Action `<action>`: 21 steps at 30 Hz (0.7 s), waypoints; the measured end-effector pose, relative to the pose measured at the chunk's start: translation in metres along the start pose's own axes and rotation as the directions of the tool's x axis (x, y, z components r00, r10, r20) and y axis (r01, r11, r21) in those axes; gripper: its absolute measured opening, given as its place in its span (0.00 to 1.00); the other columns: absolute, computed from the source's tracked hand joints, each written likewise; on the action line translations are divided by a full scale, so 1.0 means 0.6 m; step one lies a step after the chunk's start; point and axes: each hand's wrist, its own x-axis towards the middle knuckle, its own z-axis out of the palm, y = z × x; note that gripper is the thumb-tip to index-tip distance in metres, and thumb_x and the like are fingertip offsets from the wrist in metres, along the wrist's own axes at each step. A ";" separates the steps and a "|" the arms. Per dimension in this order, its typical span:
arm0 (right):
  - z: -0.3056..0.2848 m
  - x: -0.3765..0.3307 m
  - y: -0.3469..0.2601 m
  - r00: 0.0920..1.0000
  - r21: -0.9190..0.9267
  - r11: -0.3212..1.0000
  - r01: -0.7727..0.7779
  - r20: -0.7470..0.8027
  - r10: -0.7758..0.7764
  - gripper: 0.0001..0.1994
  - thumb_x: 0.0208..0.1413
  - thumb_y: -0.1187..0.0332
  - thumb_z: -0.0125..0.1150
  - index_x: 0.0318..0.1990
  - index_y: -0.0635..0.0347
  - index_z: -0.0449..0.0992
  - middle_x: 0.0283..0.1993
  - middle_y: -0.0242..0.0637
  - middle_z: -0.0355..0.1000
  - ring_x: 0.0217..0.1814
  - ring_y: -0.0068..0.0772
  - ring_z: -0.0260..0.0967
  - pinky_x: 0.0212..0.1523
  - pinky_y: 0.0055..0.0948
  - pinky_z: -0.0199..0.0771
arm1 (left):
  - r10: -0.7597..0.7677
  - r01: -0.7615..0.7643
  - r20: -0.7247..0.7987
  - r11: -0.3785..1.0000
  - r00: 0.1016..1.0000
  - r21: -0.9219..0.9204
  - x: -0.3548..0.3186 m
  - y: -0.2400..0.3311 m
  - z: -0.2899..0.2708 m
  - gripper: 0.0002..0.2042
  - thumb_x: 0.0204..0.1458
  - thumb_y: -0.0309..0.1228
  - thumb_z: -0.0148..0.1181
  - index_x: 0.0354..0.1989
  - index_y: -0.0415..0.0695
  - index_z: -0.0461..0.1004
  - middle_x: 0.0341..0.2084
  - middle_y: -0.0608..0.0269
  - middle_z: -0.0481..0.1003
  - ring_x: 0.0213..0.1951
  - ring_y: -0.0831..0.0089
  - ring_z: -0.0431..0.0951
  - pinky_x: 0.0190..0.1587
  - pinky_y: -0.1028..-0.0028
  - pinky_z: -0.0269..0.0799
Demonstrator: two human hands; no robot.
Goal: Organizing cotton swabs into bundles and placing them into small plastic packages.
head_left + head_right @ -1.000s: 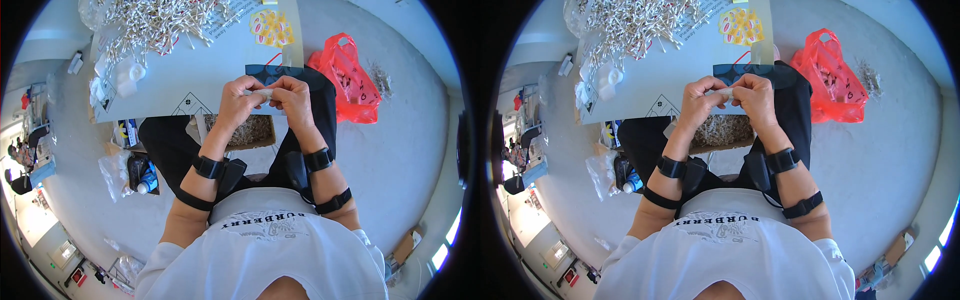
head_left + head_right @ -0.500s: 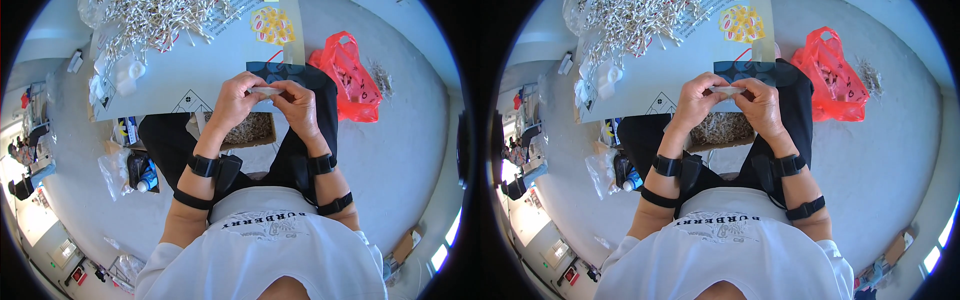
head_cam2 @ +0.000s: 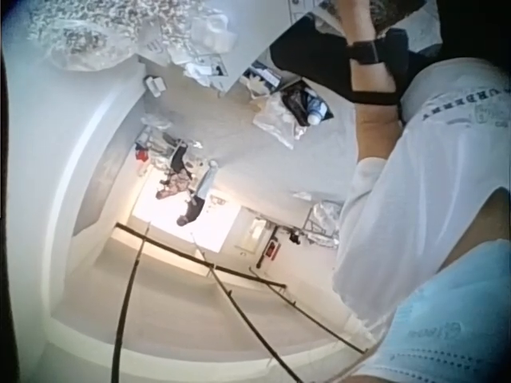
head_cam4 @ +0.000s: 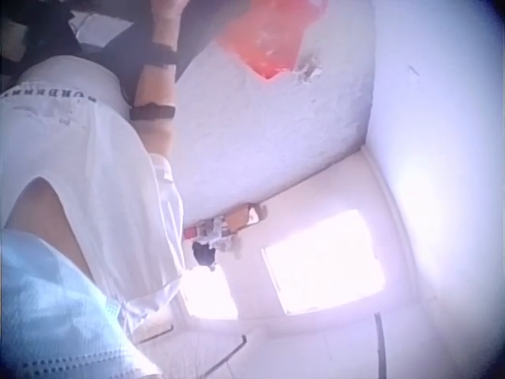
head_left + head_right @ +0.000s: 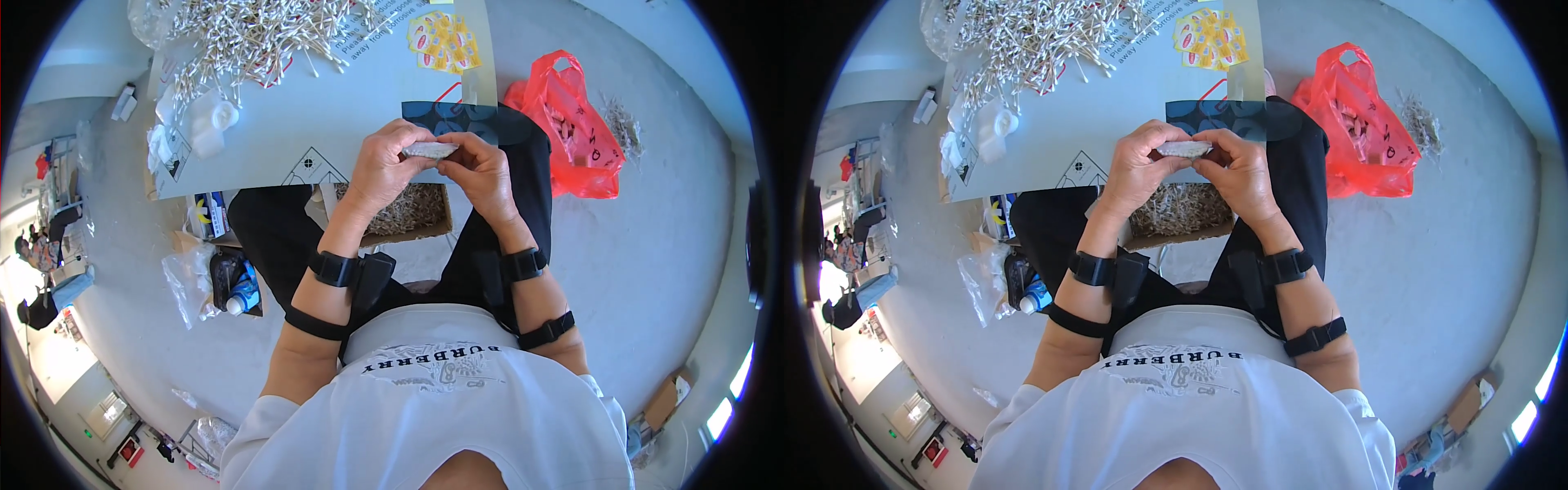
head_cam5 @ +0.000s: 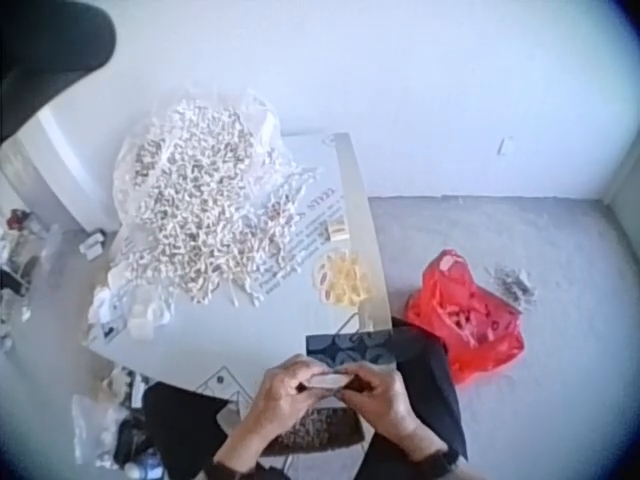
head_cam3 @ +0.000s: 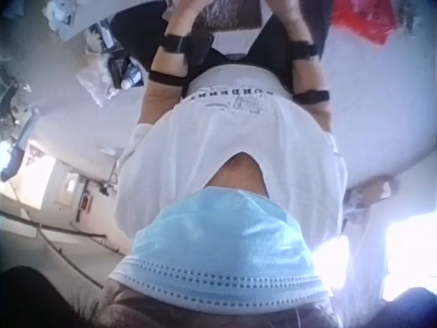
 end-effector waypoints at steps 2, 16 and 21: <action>0.010 -0.002 -0.018 1.000 0.123 0.992 -0.006 -0.009 0.007 0.14 0.50 0.82 0.65 0.46 0.66 0.76 0.31 0.29 0.74 0.32 0.14 0.69 0.32 0.16 0.69 | 0.003 -0.003 -0.013 1.000 1.000 -0.004 -0.002 0.008 -0.002 0.13 0.39 0.17 0.69 0.36 0.37 0.78 0.30 0.61 0.77 0.31 0.71 0.77 0.34 0.75 0.73; 0.021 -0.026 -0.095 0.996 0.377 0.922 0.089 -0.056 -0.073 0.11 0.55 0.80 0.61 0.46 0.66 0.77 0.38 0.36 0.77 0.35 0.20 0.75 0.34 0.17 0.74 | 0.155 -0.147 -0.078 0.984 0.985 0.098 -0.006 0.110 -0.030 0.14 0.39 0.14 0.67 0.37 0.40 0.78 0.32 0.62 0.77 0.33 0.73 0.78 0.35 0.76 0.74; 0.013 -0.021 -0.090 0.998 0.455 0.888 0.059 -0.036 -0.048 0.10 0.56 0.80 0.59 0.45 0.67 0.77 0.36 0.36 0.77 0.35 0.20 0.75 0.35 0.18 0.74 | 0.173 -0.166 -0.075 0.982 0.982 0.092 0.001 0.098 -0.011 0.14 0.40 0.13 0.67 0.37 0.39 0.78 0.33 0.63 0.76 0.34 0.75 0.77 0.35 0.77 0.74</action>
